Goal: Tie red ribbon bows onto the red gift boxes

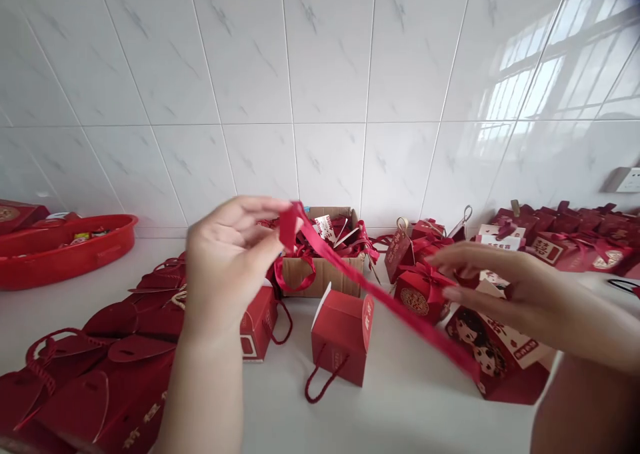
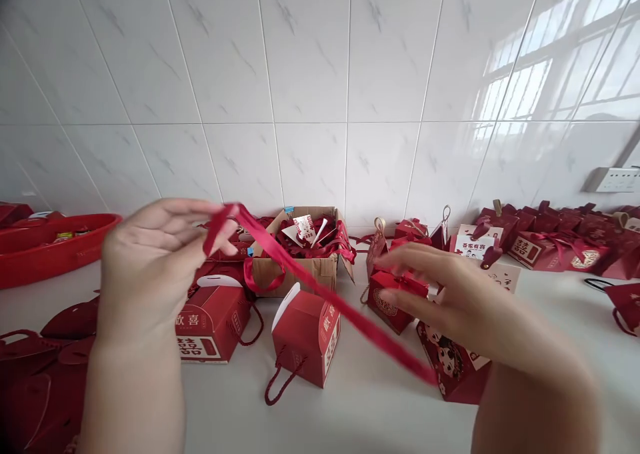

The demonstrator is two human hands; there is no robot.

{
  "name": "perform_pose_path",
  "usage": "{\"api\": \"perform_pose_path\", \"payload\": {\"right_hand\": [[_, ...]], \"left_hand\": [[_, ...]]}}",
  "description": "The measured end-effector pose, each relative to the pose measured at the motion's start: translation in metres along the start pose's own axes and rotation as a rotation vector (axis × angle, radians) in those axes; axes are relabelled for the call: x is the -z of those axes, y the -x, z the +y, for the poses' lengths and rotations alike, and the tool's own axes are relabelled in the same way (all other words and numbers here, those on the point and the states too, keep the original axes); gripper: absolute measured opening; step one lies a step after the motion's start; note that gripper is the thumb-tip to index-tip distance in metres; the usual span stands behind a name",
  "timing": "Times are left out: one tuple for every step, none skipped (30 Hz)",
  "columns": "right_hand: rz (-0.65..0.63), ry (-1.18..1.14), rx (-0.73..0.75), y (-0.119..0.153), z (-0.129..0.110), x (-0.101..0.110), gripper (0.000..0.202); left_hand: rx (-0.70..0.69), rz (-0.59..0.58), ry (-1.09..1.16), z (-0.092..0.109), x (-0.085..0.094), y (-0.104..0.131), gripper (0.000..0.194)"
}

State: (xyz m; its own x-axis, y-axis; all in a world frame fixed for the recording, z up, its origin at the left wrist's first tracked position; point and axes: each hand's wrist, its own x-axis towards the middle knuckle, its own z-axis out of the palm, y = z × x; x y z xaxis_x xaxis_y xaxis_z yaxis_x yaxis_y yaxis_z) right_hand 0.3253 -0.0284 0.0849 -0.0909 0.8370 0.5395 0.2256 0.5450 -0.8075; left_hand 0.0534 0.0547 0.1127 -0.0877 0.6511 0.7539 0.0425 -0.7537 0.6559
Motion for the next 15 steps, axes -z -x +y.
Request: {"api": "perform_pose_path", "payload": {"right_hand": [[-0.005, -0.017, 0.005, -0.005, 0.0, -0.011, 0.04], [-0.013, -0.039, 0.015, -0.011, 0.001, -0.022, 0.041], [-0.023, -0.07, 0.033, -0.016, 0.002, -0.033, 0.042], [-0.038, -0.111, 0.058, -0.02, 0.005, -0.042, 0.044], [-0.057, -0.161, 0.084, -0.023, 0.007, -0.05, 0.048], [-0.079, -0.213, 0.098, -0.026, 0.009, -0.057, 0.052], [-0.104, -0.263, 0.088, -0.027, 0.012, -0.062, 0.056], [-0.126, -0.307, 0.061, -0.028, 0.013, -0.066, 0.057], [-0.142, -0.341, 0.017, -0.028, 0.015, -0.068, 0.057], [-0.153, -0.366, -0.033, -0.028, 0.015, -0.07, 0.054], [-0.16, -0.384, -0.076, -0.027, 0.015, -0.071, 0.05], [-0.164, -0.394, -0.112, -0.027, 0.015, -0.071, 0.046], [-0.168, -0.397, -0.141, -0.026, 0.014, -0.07, 0.042], [-0.172, -0.399, -0.163, -0.026, 0.013, -0.069, 0.038], [-0.177, -0.401, -0.178, -0.026, 0.013, -0.068, 0.034]], "left_hand": [[0.022, -0.071, 0.003, 0.002, -0.004, 0.003, 0.01], [0.041, -0.157, 0.007, 0.004, -0.008, 0.006, 0.008], [0.055, -0.234, 0.013, 0.006, -0.011, 0.009, 0.007], [0.067, -0.297, 0.014, 0.006, -0.014, 0.011, 0.007], [0.069, -0.335, 0.009, 0.007, -0.016, 0.013, 0.007], [0.065, -0.364, -0.004, 0.007, -0.018, 0.015, 0.007], [0.06, -0.391, -0.022, 0.006, -0.019, 0.016, 0.007], [0.055, -0.42, -0.042, 0.006, -0.021, 0.018, 0.008], [0.052, -0.447, -0.065, 0.005, -0.022, 0.019, 0.01], [0.046, -0.477, -0.089, 0.004, -0.024, 0.02, 0.013], [0.032, -0.494, -0.11, 0.004, -0.025, 0.022, 0.015], [0.016, -0.5, -0.13, 0.003, -0.028, 0.023, 0.017], [-0.002, -0.497, -0.149, 0.001, -0.03, 0.024, 0.018], [-0.018, -0.497, -0.165, 0.0, -0.033, 0.026, 0.018], [-0.029, -0.505, -0.176, -0.001, -0.035, 0.027, 0.017]]}}
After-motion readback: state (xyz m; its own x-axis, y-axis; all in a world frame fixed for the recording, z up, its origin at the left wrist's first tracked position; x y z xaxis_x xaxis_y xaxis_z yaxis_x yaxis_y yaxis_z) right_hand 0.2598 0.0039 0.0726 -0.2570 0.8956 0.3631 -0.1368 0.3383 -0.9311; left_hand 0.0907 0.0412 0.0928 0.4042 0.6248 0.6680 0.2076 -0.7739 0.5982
